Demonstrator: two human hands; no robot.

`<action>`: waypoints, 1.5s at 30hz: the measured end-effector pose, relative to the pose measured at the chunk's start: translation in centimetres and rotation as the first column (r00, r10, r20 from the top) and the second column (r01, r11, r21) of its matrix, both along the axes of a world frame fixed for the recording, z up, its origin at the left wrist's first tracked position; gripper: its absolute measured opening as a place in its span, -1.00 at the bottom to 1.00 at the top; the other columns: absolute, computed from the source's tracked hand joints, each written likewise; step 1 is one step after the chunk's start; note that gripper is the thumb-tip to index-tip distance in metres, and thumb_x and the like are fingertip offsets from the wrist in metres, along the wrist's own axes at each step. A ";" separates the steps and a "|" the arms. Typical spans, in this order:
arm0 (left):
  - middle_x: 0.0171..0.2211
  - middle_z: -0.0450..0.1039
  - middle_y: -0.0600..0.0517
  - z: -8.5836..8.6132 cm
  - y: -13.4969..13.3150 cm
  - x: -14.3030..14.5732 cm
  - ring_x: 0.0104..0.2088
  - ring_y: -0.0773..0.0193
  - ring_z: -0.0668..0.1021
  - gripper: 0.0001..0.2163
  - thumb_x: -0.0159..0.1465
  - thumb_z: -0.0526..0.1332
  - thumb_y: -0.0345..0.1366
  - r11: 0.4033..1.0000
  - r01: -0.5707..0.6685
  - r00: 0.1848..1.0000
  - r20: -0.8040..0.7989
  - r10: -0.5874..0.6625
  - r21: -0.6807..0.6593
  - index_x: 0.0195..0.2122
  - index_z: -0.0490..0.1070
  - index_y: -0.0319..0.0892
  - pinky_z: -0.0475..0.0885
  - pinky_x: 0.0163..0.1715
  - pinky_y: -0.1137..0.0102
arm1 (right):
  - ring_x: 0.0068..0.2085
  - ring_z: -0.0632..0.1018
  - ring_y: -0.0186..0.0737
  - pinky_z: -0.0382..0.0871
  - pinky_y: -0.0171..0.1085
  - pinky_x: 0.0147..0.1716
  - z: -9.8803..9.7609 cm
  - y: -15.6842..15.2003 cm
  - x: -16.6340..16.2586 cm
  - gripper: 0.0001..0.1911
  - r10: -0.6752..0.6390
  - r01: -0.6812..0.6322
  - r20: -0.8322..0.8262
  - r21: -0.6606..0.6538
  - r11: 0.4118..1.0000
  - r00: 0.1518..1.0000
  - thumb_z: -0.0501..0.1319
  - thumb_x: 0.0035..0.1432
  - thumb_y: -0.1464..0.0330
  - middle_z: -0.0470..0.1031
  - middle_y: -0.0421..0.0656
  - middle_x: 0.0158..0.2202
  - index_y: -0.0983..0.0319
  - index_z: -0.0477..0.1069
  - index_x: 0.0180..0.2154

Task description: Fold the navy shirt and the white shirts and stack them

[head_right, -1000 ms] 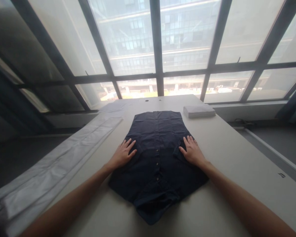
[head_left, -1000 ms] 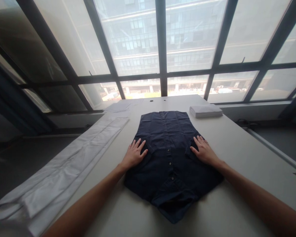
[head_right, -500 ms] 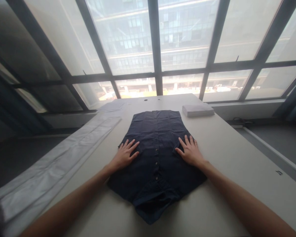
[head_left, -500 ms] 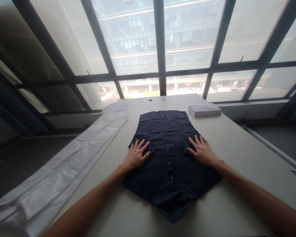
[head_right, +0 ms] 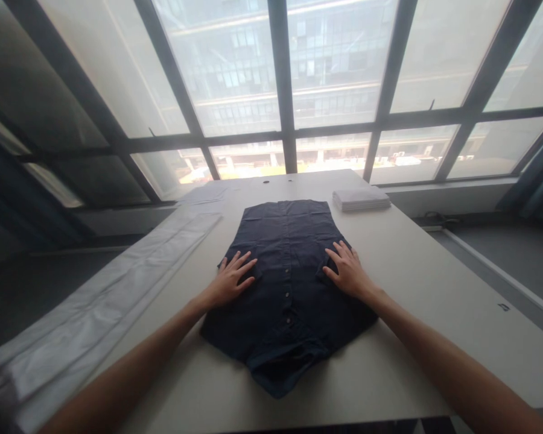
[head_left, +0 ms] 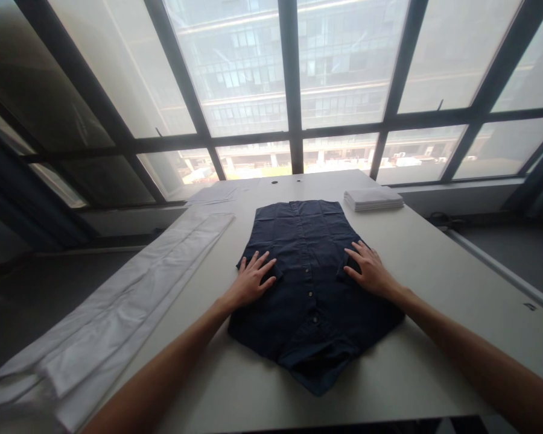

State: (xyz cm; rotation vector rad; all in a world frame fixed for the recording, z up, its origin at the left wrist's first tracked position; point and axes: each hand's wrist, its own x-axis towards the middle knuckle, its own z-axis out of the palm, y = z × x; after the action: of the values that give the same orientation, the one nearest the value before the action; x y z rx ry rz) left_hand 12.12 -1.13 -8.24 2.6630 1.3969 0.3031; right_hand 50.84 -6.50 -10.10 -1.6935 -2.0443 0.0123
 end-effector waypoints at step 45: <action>0.08 0.42 -0.01 2.1 -10.9 6.1 0.07 0.12 0.44 -0.53 0.32 0.22 -0.37 0.916 0.401 0.900 0.195 -0.391 -0.017 0.25 0.28 0.07 0.35 0.12 0.18 | -0.02 0.45 0.05 0.42 0.05 -0.02 2.0 -12.2 -10.7 -0.54 0.223 -0.212 -0.153 0.081 0.974 0.963 0.15 0.23 0.45 0.42 -0.01 -0.01 0.08 0.29 0.15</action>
State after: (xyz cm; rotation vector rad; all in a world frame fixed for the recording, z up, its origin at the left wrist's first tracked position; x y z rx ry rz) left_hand 18.24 -12.07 -6.15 2.7039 0.7708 0.4467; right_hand 40.14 -18.71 -8.13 -1.3753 -2.0744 0.1497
